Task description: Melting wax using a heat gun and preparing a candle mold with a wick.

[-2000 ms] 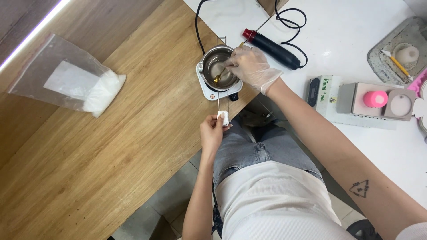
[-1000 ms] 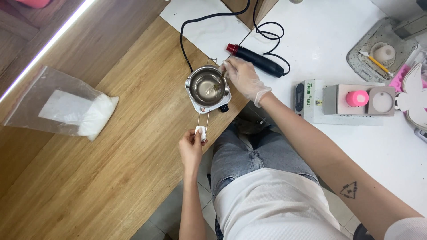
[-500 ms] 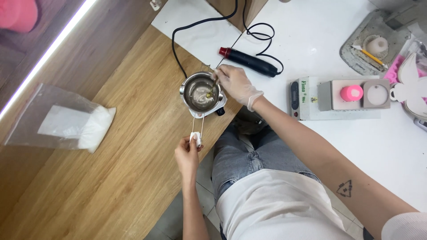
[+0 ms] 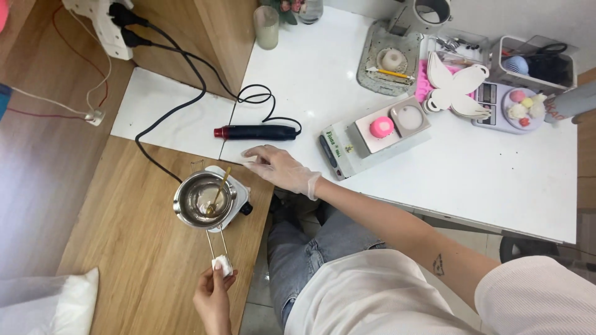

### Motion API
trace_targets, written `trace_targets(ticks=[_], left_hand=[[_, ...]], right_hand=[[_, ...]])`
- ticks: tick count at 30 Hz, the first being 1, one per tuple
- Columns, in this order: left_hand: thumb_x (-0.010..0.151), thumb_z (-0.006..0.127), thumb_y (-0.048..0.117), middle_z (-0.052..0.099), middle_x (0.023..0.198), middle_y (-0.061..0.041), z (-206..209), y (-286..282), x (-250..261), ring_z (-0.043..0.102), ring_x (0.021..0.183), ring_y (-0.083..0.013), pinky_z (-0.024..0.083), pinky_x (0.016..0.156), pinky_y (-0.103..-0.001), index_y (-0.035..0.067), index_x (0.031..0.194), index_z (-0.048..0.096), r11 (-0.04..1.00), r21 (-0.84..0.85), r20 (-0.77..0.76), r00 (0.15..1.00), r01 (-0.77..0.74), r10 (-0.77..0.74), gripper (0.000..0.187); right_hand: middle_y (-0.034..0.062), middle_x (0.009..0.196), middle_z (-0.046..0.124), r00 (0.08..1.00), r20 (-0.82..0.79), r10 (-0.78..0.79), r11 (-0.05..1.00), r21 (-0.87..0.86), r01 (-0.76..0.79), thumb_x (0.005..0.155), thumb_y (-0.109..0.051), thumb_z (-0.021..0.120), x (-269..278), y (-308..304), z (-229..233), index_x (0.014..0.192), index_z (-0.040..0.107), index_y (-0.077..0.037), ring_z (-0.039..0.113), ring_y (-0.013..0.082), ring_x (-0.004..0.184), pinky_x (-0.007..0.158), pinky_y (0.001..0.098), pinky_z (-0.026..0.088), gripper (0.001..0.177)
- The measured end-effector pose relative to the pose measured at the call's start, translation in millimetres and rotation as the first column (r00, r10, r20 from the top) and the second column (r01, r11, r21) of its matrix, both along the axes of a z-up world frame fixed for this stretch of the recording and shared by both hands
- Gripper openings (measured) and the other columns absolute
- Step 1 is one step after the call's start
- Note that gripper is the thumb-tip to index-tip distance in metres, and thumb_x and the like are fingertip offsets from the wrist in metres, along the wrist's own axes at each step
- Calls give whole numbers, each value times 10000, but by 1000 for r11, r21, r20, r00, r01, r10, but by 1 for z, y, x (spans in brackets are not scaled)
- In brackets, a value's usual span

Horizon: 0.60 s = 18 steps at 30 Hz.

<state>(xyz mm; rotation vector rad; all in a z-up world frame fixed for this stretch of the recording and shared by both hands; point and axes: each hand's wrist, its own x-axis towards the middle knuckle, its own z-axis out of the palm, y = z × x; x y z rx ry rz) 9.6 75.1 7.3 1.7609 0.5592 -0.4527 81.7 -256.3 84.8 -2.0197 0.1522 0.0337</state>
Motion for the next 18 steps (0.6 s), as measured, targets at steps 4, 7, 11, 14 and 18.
trace_targets(ticks=[4, 7, 11, 14, 18], left_hand=[[1029, 611, 213, 718, 1086, -259, -29, 20, 1, 754, 942, -319, 618, 834, -378, -111, 1231, 601, 1000, -29, -26, 1000, -7, 6, 383], [1020, 602, 206, 707, 1120, -268, -61, 36, 3, 746, 966, -348, 613, 861, -418, -114, 1230, 593, 992, -126, -13, 1000, 1, -2, 383], [1043, 542, 219, 706, 1144, -265, -69, 43, 8, 722, 1046, -377, 584, 928, -451, -85, 1252, 570, 960, -276, -107, 994, -49, 20, 370], [1058, 502, 231, 700, 1175, -256, -78, 49, 10, 703, 1096, -387, 575, 958, -461, -63, 1273, 556, 941, -325, -178, 983, -98, 41, 369], [1055, 490, 280, 685, 1218, -218, -120, 70, 16, 694, 1112, -375, 578, 954, -449, -10, 1307, 546, 907, -388, -252, 966, -161, 64, 388]], right_hand=[[115, 1179, 709, 993, 98, -70, 997, -7, 71, 1000, -283, 592, -36, -42, 3, 1298, 668, -84, 714, 206, 1023, 929, 322, 562, 367], [110, 1162, 697, 987, 37, -159, 987, -13, 160, 978, -256, 626, -69, -73, 31, 1297, 672, -96, 699, 201, 1045, 921, 336, 561, 360], [91, 1175, 693, 904, 34, -426, 848, -333, 412, 922, -294, 736, -105, -112, 62, 1303, 680, -130, 652, 219, 1053, 953, 361, 549, 418], [144, 1181, 674, 851, 130, -508, 627, -622, 469, 806, -366, 828, -130, -144, 56, 1305, 681, -101, 608, 309, 1071, 929, 424, 521, 584], [178, 1234, 653, 841, 198, -504, 451, -770, 451, 714, -470, 881, -148, -168, 35, 1230, 695, -93, 597, 365, 1138, 975, 466, 500, 667]])
